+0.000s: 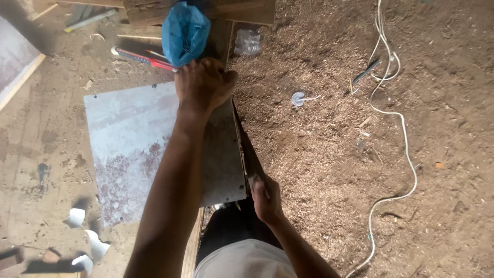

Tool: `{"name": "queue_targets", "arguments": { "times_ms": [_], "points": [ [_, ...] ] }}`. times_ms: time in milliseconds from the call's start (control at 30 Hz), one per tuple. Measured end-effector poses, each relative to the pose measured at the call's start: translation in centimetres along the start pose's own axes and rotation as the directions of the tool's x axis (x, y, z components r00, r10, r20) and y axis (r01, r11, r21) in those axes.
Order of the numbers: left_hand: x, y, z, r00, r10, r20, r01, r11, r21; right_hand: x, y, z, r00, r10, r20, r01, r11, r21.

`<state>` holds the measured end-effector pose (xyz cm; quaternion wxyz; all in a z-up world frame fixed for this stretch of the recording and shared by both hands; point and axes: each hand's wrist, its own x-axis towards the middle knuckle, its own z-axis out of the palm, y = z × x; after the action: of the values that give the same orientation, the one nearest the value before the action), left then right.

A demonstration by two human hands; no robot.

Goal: The person smooths the surface of a rectangular metal sheet using a small wooden block, repeatedly rubbing it across the sheet while holding it steady with the other hand. The person occasionally repositions the sheet and continues the smoothing motion.

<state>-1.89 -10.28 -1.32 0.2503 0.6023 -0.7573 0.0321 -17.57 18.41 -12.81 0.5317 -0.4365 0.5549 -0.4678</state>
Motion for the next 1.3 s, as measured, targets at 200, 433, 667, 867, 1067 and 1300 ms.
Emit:
{"name": "queue_targets", "arguments": {
  "times_ms": [200, 433, 667, 867, 1067, 1300],
  "points": [
    [0.0, -0.7, -0.1, 0.93, -0.158, 0.333, 0.209, 0.97, -0.124, -6.2, 1.4, -1.1, 0.99, 0.14, -0.013, -0.137, 0.944, -0.3],
    [0.2, 0.5, -1.7, 0.857, -0.266, 0.441, 0.318, 0.947, -0.046, -5.3, -2.1, -0.7, 0.996, 0.082, -0.021, -0.085, 0.955, -0.284],
    [0.1, 0.9, 0.1, 0.915, -0.186, 0.358, 0.209, 0.978, -0.024, -4.9, -7.4, -0.7, 0.961, 0.272, -0.048, -0.273, 0.906, -0.323],
    [0.0, 2.9, 1.6, 0.876, -0.186, 0.446, 0.181, 0.982, 0.054, -3.6, -7.4, 0.0, 0.961, 0.262, -0.089, -0.274, 0.948, -0.16],
    [0.3, 1.8, 1.0, 0.909, -0.128, 0.396, 0.132, 0.991, 0.017, -3.9, -6.9, 0.3, 0.965, 0.26, 0.014, -0.257, 0.96, -0.112],
    [0.4, -0.2, 0.0, 0.922, -0.073, 0.381, 0.108, 0.992, -0.072, -3.9, -6.8, 1.4, 0.998, 0.053, 0.023, -0.047, 0.979, -0.197]
  ]
}}
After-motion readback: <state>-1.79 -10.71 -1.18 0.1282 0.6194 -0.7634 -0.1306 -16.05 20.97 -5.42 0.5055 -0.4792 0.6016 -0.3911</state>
